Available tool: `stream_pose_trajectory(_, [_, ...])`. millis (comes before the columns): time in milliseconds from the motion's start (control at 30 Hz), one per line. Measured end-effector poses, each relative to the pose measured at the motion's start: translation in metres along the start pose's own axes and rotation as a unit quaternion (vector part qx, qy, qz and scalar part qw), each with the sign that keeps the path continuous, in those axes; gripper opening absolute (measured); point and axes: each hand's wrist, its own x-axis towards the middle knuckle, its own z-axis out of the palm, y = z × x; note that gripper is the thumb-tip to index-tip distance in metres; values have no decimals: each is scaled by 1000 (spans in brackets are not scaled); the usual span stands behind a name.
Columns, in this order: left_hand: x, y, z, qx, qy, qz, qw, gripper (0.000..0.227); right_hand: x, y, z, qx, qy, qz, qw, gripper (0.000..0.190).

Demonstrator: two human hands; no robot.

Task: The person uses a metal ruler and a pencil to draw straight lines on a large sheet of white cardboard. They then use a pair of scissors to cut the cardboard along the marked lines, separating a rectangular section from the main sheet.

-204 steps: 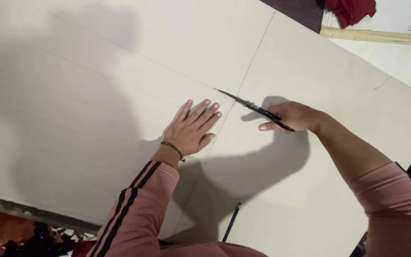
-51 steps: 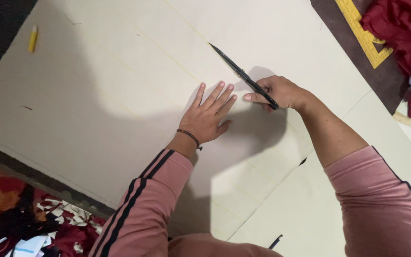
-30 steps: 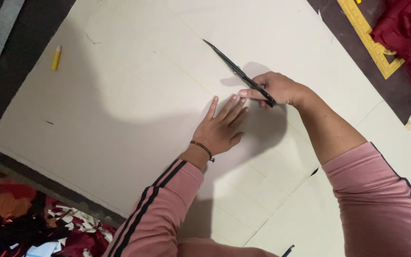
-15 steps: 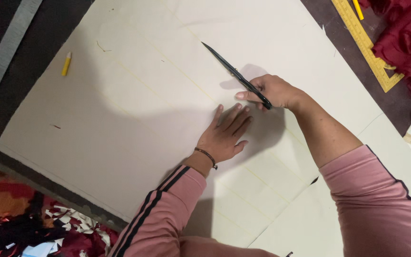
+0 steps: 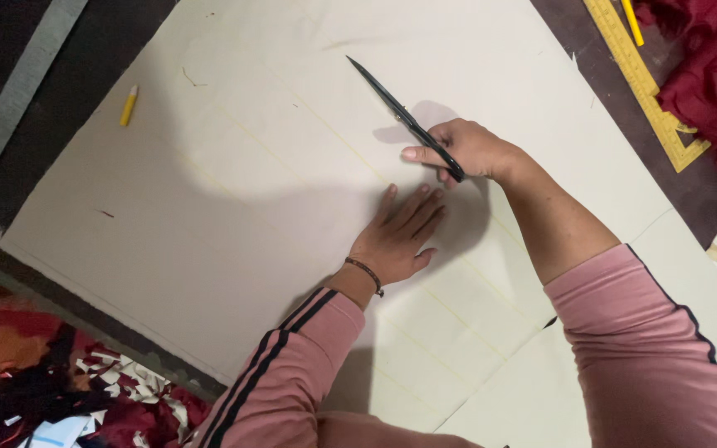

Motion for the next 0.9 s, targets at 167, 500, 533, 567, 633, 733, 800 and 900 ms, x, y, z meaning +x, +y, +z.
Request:
stream_pose_trajectory(167, [0, 0, 5, 13, 28, -1, 1000, 71, 9, -18, -4, 15, -9, -5, 1000, 58])
stream_pose_trajectory(500, [-1, 1, 6, 18, 81, -5, 997, 70, 20, -34, -4, 9, 0, -11, 1000, 58])
stream_pose_trajectory(533, [-1, 0, 7, 17, 85, -2, 996, 69, 24, -37, -5, 9, -1, -15, 1000, 60])
stream_pose_trajectory(567, [-2, 1, 7, 18, 84, -2, 996, 69, 27, -38, -4, 9, -1, -16, 1000, 60])
stream_pose_trajectory(633, [-2, 1, 9, 17, 91, -4, 996, 70, 34, -41, -4, 9, -4, -25, 1000, 59])
stream_pose_trajectory(733, [-2, 0, 9, 11, 126, -6, 992, 68, 34, -41, -6, 6, 11, -26, 1000, 55])
stream_pose_trajectory(800, [-2, 0, 4, 3, 103, -6, 995, 68, 34, -44, -5, 4, 4, -23, 1000, 57])
stream_pose_trajectory(900, [-3, 1, -1, 2, 76, -8, 997, 67, 35, -57, -6, 6, -4, -20, 1000, 60])
